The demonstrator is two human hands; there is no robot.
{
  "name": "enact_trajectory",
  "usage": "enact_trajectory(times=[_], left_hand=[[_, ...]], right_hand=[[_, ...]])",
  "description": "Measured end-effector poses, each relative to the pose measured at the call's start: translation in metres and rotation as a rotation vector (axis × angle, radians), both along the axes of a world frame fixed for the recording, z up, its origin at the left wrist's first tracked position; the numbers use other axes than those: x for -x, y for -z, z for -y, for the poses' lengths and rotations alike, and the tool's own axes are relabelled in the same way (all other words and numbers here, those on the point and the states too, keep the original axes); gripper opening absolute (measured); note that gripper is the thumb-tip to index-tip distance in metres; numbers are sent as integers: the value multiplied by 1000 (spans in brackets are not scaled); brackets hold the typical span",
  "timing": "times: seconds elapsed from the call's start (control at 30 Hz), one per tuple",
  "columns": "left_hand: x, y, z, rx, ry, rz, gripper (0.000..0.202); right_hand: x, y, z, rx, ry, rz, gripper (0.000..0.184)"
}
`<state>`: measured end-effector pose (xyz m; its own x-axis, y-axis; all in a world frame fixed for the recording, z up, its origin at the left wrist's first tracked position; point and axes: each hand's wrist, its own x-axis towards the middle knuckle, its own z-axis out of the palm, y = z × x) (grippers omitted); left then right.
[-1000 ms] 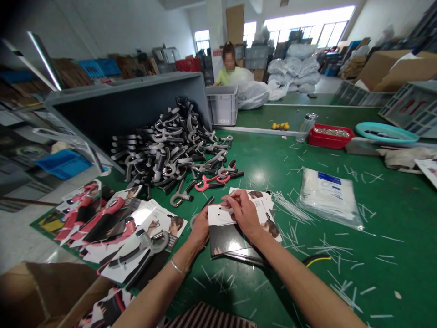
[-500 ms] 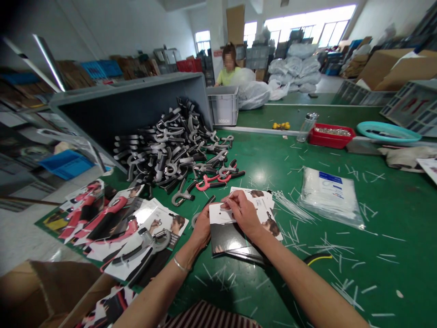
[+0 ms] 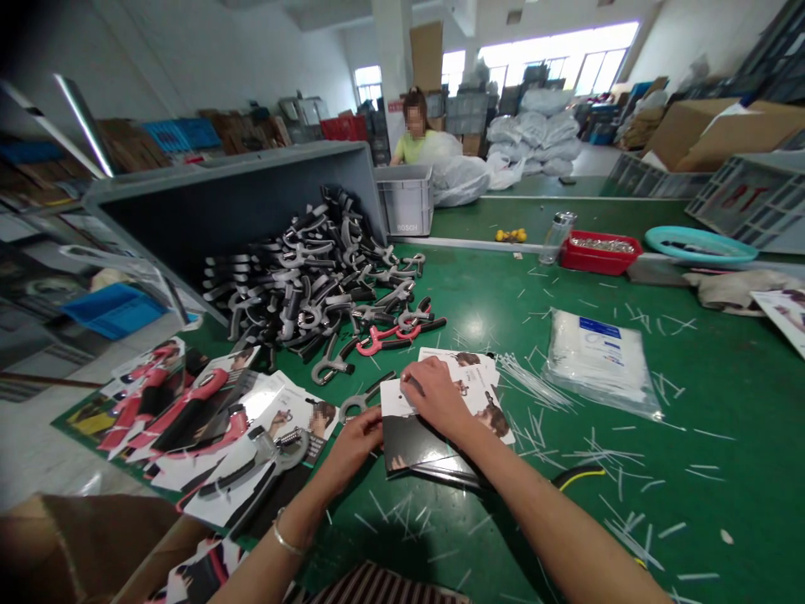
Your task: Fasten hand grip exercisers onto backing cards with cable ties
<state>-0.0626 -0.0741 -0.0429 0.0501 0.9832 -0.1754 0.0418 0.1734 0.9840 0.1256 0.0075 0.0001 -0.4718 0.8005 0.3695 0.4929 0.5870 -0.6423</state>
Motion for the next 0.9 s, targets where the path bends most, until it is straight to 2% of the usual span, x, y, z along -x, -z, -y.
enact_trajectory(times=[0.1, 0.23, 0.33, 0.47, 0.6, 0.7, 0.9], left_hand=[[4, -2, 8, -146, 28, -5, 12], [-5, -6, 2, -204, -108, -50, 9], [-16, -7, -4, -275, -181, 1, 11], [-26, -1, -11, -149, -155, 67, 22], [-28, 5, -15, -64, -208, 90, 30], [-29, 1, -15, -38, -239, 127, 31], [-28, -8, -7, -14, -176, 203, 28]], right_hand=[[2, 0, 0, -19, -42, 67, 7], [0, -4, 1, 32, -37, 1, 7], [-4, -7, 4, 70, -62, -86, 9], [-4, -9, 9, 88, -106, -97, 10], [-4, -6, 10, 86, -90, -68, 11], [-4, -5, 10, 78, -102, -70, 13], [-5, -5, 9, 89, -92, -76, 16]])
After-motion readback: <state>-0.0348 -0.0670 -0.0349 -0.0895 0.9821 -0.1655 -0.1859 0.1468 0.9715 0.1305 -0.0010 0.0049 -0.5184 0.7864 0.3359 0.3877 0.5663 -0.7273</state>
